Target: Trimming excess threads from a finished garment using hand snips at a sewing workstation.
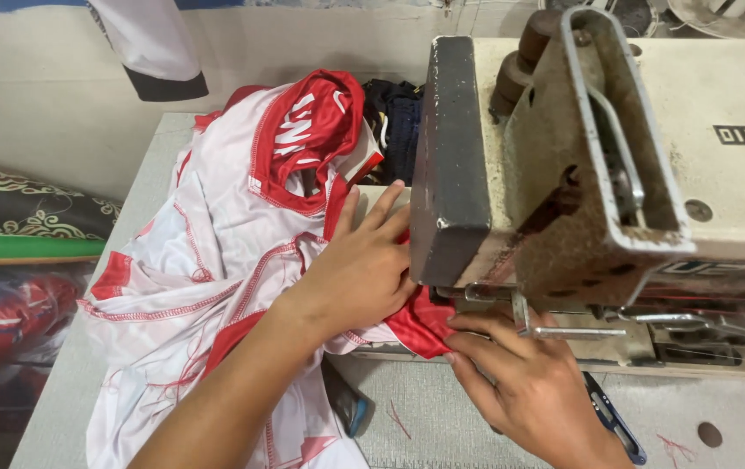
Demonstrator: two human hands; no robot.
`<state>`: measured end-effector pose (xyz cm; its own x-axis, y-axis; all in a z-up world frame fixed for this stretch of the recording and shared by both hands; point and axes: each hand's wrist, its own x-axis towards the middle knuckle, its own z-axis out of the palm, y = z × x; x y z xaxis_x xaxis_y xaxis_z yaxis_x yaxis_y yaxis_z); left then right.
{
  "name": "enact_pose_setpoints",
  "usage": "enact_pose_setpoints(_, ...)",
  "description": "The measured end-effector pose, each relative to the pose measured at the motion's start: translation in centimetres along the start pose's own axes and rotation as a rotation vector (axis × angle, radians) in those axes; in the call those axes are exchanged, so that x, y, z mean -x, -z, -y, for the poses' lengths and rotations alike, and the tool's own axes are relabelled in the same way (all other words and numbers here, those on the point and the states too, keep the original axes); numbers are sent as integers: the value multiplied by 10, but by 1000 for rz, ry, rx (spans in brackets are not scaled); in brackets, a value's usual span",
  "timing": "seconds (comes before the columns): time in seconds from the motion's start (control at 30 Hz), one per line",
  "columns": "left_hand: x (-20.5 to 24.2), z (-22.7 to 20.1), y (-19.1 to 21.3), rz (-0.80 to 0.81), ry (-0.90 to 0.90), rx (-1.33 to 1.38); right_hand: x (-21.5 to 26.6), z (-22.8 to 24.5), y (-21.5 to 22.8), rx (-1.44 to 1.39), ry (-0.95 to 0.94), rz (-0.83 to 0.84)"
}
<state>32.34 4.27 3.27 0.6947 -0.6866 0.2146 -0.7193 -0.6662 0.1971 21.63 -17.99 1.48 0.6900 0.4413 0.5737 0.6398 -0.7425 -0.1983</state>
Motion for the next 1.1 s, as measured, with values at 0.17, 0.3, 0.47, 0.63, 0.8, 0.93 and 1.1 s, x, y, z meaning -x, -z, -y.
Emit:
enact_pose_setpoints(0.17,-8,8,0,67,-49,145,1,-1,-4,-11,-15,-10)
enact_pose_setpoints(0.3,-12,10,4,100,-49,201,5,-4,-7,0,-57,31)
enact_pose_setpoints(0.47,-16,12,5,102,-70,205,4,-2,-5,-29,-93,46)
enact_pose_setpoints(0.63,-15,9,5,101,-91,244,4,-4,-3,-58,-54,11)
enact_pose_setpoints(0.8,-18,12,-2,93,-95,213,5,-5,-1,-70,-61,14)
enact_pose_setpoints(0.93,-18,13,-1,127,-69,218,2,-4,-2,-28,-33,0)
enact_pose_setpoints(1.1,-19,8,6,85,-108,193,2,-6,-2,-57,-20,-3)
